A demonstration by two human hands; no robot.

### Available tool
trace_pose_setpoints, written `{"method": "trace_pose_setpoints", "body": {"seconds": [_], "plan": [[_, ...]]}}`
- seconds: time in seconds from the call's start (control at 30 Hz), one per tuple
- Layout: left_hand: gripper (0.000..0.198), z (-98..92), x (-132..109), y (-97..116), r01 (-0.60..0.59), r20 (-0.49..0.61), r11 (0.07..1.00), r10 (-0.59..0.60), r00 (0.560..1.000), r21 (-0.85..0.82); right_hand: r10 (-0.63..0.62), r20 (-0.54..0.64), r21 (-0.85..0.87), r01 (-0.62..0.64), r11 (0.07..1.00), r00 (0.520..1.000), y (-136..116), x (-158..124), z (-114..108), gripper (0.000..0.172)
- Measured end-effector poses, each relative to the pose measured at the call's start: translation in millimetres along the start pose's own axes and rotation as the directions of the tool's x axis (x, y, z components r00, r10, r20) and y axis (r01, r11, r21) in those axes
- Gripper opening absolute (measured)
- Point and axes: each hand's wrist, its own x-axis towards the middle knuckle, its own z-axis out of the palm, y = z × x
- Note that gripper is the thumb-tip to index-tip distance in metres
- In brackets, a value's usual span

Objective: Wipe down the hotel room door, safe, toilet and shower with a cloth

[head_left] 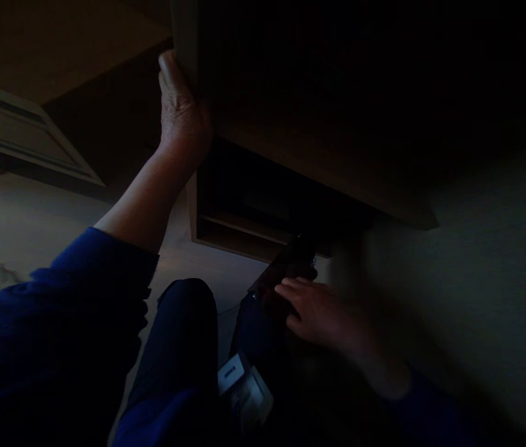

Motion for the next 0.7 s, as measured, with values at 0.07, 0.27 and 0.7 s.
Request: {"method": "trace_pose_setpoints", "body": {"seconds": [0.07,0.27,0.7], "plan": [[0.080,-0.2,1,-1,0.039,0.038,0.993,-0.044,0.998,0.115,-0.082,0.028,0.102,0.078,0.992,0.996,-14,-8,5,0.050],[0.083,-3.0,3,0,0.007,0.031,0.994,-0.011,0.999,0.106,-0.254,-0.180,0.270,0.296,0.916,0.950,-4,-40,-18,0.053],[0.070,-3.6,-2,19,0.106,0.067,0.951,-0.131,0.989,0.290,0.446,-0.014,-0.250,-0.435,0.865,0.895,146,72,-47,0.051]]}}
